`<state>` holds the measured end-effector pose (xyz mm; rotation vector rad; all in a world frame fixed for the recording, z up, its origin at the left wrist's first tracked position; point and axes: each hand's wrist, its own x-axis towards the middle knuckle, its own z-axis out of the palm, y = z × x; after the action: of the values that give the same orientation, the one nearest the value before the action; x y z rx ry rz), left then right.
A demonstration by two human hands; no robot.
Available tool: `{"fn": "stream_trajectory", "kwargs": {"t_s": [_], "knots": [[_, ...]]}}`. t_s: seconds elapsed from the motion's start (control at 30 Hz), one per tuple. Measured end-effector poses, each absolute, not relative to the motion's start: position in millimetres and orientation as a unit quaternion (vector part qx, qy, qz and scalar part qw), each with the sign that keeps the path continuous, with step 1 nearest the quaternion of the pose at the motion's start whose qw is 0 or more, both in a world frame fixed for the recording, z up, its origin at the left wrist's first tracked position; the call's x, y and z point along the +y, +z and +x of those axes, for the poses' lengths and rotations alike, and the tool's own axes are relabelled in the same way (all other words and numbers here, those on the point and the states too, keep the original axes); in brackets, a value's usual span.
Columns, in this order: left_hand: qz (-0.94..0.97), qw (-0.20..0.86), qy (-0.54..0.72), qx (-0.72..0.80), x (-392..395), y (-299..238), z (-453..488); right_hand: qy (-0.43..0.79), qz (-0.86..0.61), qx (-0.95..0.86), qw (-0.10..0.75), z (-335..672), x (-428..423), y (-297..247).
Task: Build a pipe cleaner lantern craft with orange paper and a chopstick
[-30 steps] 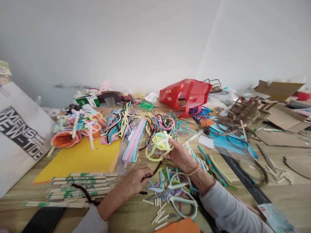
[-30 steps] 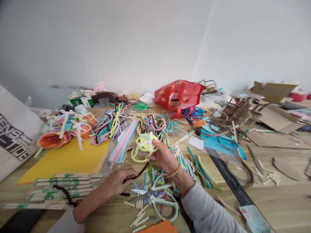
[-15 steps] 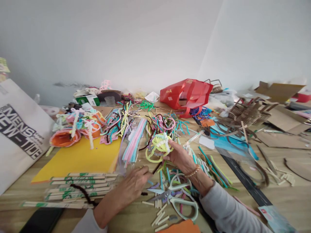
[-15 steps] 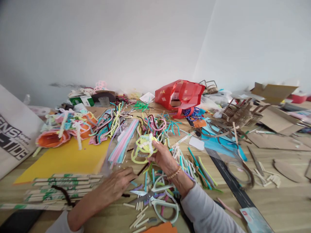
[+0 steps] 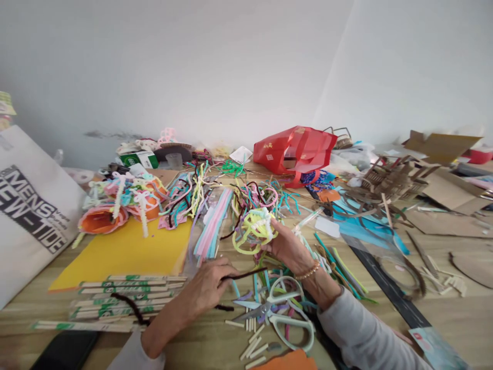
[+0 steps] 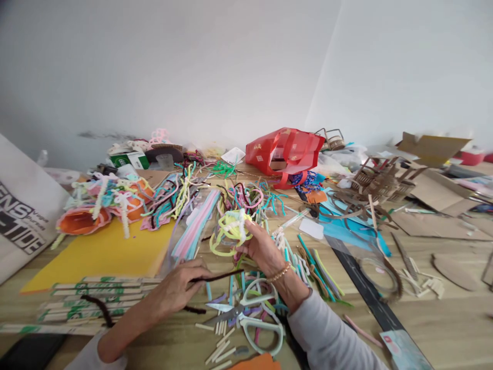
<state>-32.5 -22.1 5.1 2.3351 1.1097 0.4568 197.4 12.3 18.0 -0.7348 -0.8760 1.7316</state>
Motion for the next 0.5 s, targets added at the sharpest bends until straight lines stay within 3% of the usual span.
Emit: {"fn": "stream_trajectory", "kwargs": {"t_s": [0.5], "knots": [[0.814, 0.509, 0.103, 0.26, -29.2, 36.7, -36.2, 0.745, -0.302, -0.339, 0.489, 180.3, 4.8, 9.6]]}}
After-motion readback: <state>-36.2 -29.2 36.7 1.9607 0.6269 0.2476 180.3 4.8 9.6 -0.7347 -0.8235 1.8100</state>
